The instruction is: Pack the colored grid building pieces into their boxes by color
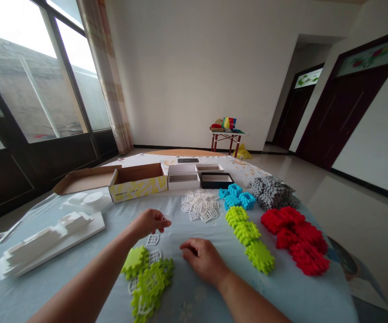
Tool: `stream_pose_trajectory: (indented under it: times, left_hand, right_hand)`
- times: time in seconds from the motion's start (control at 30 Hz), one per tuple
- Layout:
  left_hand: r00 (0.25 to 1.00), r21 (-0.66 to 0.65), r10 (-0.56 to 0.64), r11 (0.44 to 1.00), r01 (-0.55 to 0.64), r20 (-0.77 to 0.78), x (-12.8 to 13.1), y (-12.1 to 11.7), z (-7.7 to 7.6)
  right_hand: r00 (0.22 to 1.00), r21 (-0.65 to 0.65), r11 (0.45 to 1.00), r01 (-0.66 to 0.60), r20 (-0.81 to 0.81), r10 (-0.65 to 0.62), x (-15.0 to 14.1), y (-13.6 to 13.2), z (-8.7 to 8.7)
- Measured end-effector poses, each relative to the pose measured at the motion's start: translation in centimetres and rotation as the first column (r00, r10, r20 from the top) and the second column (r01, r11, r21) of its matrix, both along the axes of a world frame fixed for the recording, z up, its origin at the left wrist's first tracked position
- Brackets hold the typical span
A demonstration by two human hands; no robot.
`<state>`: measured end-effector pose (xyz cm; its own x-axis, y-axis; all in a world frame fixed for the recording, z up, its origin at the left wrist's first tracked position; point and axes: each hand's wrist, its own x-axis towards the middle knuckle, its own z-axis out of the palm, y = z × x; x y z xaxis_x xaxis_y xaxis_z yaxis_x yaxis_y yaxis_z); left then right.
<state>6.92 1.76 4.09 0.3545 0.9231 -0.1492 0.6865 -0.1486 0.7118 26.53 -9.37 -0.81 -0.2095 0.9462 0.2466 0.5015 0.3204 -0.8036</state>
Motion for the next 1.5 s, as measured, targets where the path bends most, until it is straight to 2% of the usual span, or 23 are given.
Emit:
stream_pose_trajectory:
  times: [0.17,0.27,0.37,0.5,0.67,0.8,0.93,1.07,1.3,1.5]
  left_hand:
    - [0.991,0.064,0.029,0.997,-0.038,0.133,5.3,2.5,1.3]
    - [0.987,0.132,0.06,0.988,-0.08,0.152,6.4,3.2,2.1]
    - [0.993,0.21,0.068,0.974,-0.087,0.098,5.2,3.0,2.0]
    - [0.997,0.306,0.068,0.95,-0.054,-0.034,1.3,1.1,1.3]
    - [0.975,0.306,0.061,0.952,0.007,-0.213,-2.6,-2.1,1.0]
    - [0.95,0.255,0.048,0.966,0.034,-0.309,-3.6,-3.3,0.0]
    - [0.935,0.221,0.029,0.974,0.054,-0.353,-3.6,-2.9,-1.2]
    - [0.938,0.195,0.019,0.979,0.052,-0.346,-3.6,-2.2,-1.6]
    - [0.979,0.246,0.044,0.969,0.006,-0.198,-4.0,-3.0,-0.7]
    - [0.999,0.1,0.045,0.994,-0.043,-0.017,-3.8,-3.9,-0.2]
  right_hand:
    - [1.0,0.007,1.0,0.005,0.002,-0.005,0.0,-0.1,0.1]
    - [1.0,0.015,1.0,0.006,0.017,-0.006,0.0,-0.1,0.2]
    - [1.0,0.009,1.0,0.007,0.005,-0.007,0.0,-0.1,0.1]
    - [1.0,0.002,1.0,-0.001,-0.016,0.001,0.1,0.1,-0.1]
    - [1.0,0.016,1.0,-0.008,0.003,0.008,0.0,0.0,-0.1]
    - [1.0,0.029,1.0,-0.01,0.004,0.009,0.0,0.0,0.0]
    - [1.0,0.032,0.999,-0.01,0.001,0.009,0.0,-0.1,0.0]
    - [1.0,0.031,0.999,-0.009,-0.005,0.009,0.0,-0.2,0.1]
    - [1.0,0.029,1.0,-0.007,-0.005,0.007,0.0,-0.1,-0.1]
    - [1.0,0.039,0.999,0.005,0.003,-0.005,0.0,0.0,-0.3]
